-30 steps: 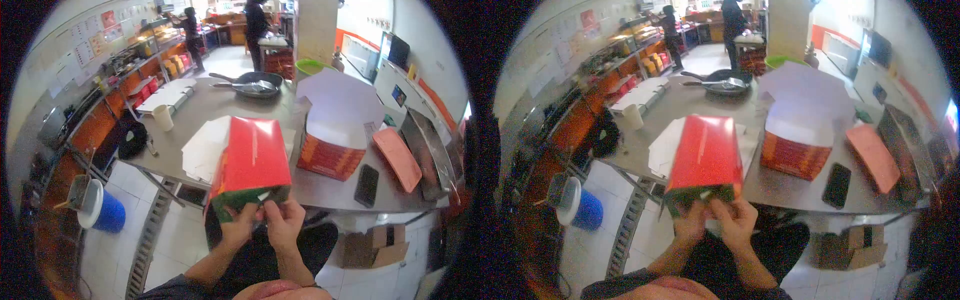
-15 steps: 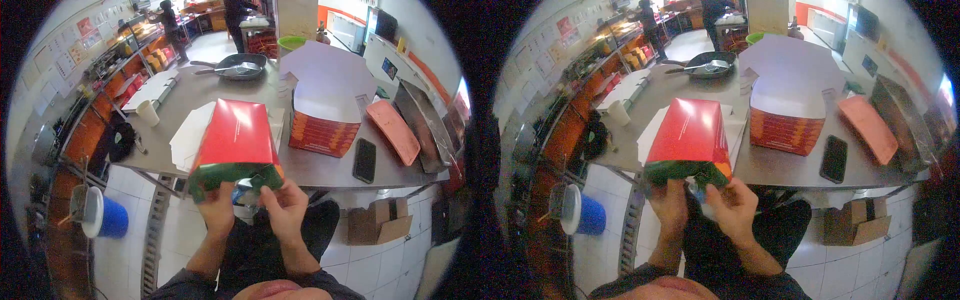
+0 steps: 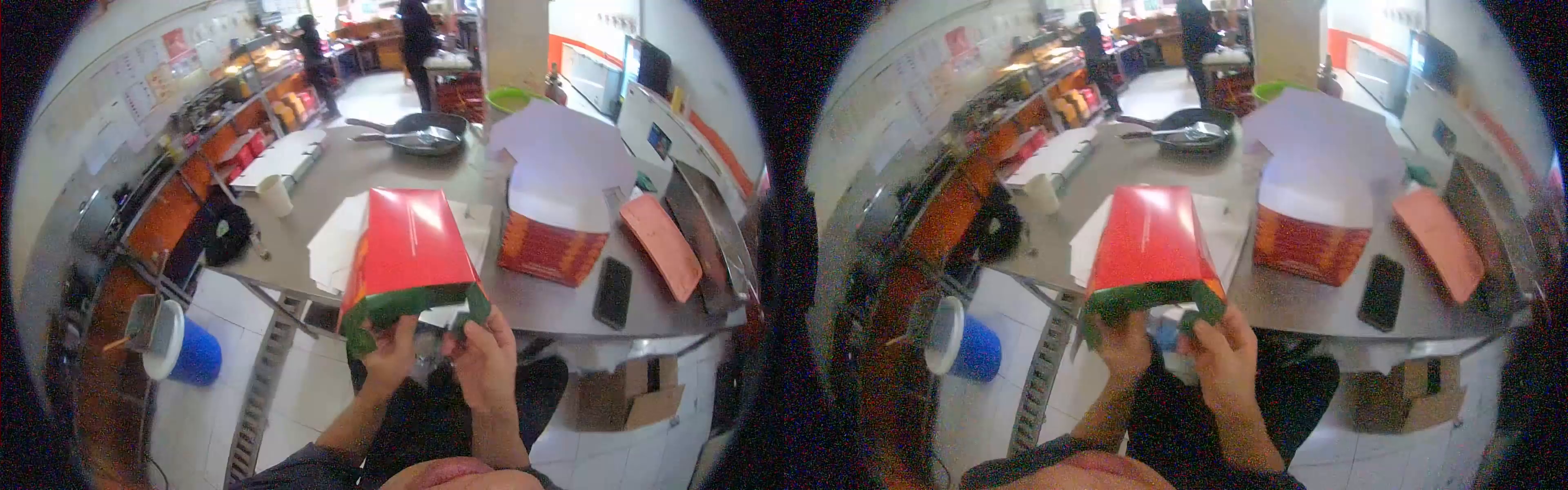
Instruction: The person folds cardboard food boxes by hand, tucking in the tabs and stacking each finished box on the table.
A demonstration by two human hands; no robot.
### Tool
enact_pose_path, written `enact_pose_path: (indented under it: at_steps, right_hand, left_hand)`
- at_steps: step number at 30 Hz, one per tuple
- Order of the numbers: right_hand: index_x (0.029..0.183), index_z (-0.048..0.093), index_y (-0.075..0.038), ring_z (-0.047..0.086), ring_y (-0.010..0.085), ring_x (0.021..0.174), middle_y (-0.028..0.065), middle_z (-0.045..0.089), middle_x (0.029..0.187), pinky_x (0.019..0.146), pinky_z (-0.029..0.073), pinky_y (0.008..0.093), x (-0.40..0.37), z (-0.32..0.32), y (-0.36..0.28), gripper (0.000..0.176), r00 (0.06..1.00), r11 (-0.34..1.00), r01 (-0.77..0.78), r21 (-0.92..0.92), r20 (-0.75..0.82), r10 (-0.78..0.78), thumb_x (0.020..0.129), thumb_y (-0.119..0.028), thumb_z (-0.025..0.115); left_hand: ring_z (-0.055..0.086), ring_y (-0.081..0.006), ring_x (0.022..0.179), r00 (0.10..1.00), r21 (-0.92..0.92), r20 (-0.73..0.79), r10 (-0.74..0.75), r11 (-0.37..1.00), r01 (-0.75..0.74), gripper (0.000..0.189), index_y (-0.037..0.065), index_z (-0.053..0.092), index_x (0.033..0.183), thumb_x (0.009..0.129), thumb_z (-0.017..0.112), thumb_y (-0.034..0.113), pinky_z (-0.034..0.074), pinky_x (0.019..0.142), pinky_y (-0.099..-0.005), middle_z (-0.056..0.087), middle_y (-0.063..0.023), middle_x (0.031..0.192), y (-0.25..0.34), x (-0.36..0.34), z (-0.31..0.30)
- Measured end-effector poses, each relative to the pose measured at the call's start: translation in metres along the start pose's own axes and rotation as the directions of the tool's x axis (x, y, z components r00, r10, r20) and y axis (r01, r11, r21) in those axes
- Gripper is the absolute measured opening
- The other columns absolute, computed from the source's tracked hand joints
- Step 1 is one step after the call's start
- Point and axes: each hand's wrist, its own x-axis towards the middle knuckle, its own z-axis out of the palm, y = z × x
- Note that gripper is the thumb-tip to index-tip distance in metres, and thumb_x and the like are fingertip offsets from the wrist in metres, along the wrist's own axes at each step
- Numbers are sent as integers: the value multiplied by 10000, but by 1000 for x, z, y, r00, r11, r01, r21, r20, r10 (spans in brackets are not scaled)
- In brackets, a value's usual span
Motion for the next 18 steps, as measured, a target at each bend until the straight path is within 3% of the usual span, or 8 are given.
enact_pose_path:
  at_steps: [3, 5, 9, 11, 13, 15, 16, 18]
  right_hand:
    - [1099, 537, -20, 562, 153, 740, 68, 609, 948, 636, 471, 277, 0, -6, -3, 231, 997, 999, -34, 27, 70, 33, 869, -46, 525]
    - [1133, 527, -12, 564, 158, 744, 84, 608, 963, 650, 487, 278, -3, -2, -8, 246, 991, 968, -125, 218, -10, 130, 889, -45, 512]
    - [1140, 517, -1, 564, 153, 754, 89, 604, 973, 671, 510, 283, 4, -14, -4, 228, 971, 906, -237, 350, 49, 235, 922, -61, 495]
    - [1162, 497, 10, 562, 143, 743, 82, 591, 968, 633, 509, 240, 5, -19, -1, 235, 972, 829, -192, 525, -16, 235, 942, -73, 488]
    - [1180, 479, -3, 557, 131, 715, 64, 579, 951, 608, 495, 206, 1, -18, -4, 257, 964, 870, -262, 417, 68, 258, 940, -89, 512]
    - [1184, 469, -17, 546, 120, 696, 47, 570, 932, 609, 481, 201, -1, -16, 1, 278, 995, 998, -3, 63, -95, 9, 921, -68, 546]
    - [1149, 476, -33, 532, 96, 694, 32, 566, 936, 641, 477, 217, -3, -12, 6, 265, 989, 983, 109, -148, -83, -122, 903, -50, 573]
    - [1141, 479, -30, 541, 109, 725, 39, 569, 945, 644, 477, 227, -1, -6, 17, 282, 975, 964, 159, -215, -121, -188, 885, -43, 597]
  left_hand:
    - [609, -152, 949, 997, 2, -18, -71, 997, 71, 270, -4, 551, 1095, 838, 628, -31, 495, 789, -265, 625, -94, 1048, 2, 2, -6]
    - [610, -154, 951, 996, 333, 89, 24, 942, -52, 253, 0, 566, 1098, 853, 624, 4, 499, 798, -283, 630, -85, 1043, -8, -2, -11]
    - [619, -170, 943, 984, 316, 176, 39, 944, -94, 229, 8, 595, 1080, 858, 633, 49, 504, 797, -310, 643, -66, 1035, 12, 2, -3]
    - [618, -188, 959, 952, 464, 268, -145, 886, 4, 223, 26, 618, 1068, 852, 641, 75, 498, 817, -327, 649, -66, 1040, 27, 9, -1]
    - [627, -199, 941, 969, 433, 180, -171, 898, 78, 234, 30, 620, 1079, 850, 637, 79, 496, 823, -327, 659, -84, 1014, 13, 1, -7]
    - [636, -194, 909, 887, 508, 389, -247, 861, 17, 242, 32, 622, 1081, 848, 642, 96, 500, 811, -321, 667, -90, 969, 14, 2, -13]
    - [636, -194, 909, 904, 525, 350, -245, 851, 27, 242, 32, 622, 1081, 848, 642, 96, 500, 811, -321, 667, -90, 969, 10, -3, -12]
    - [647, -173, 852, 918, 264, 353, -181, 961, 88, 235, 29, 632, 1054, 838, 658, 117, 515, 766, -314, 679, -82, 919, -3, -15, -6]
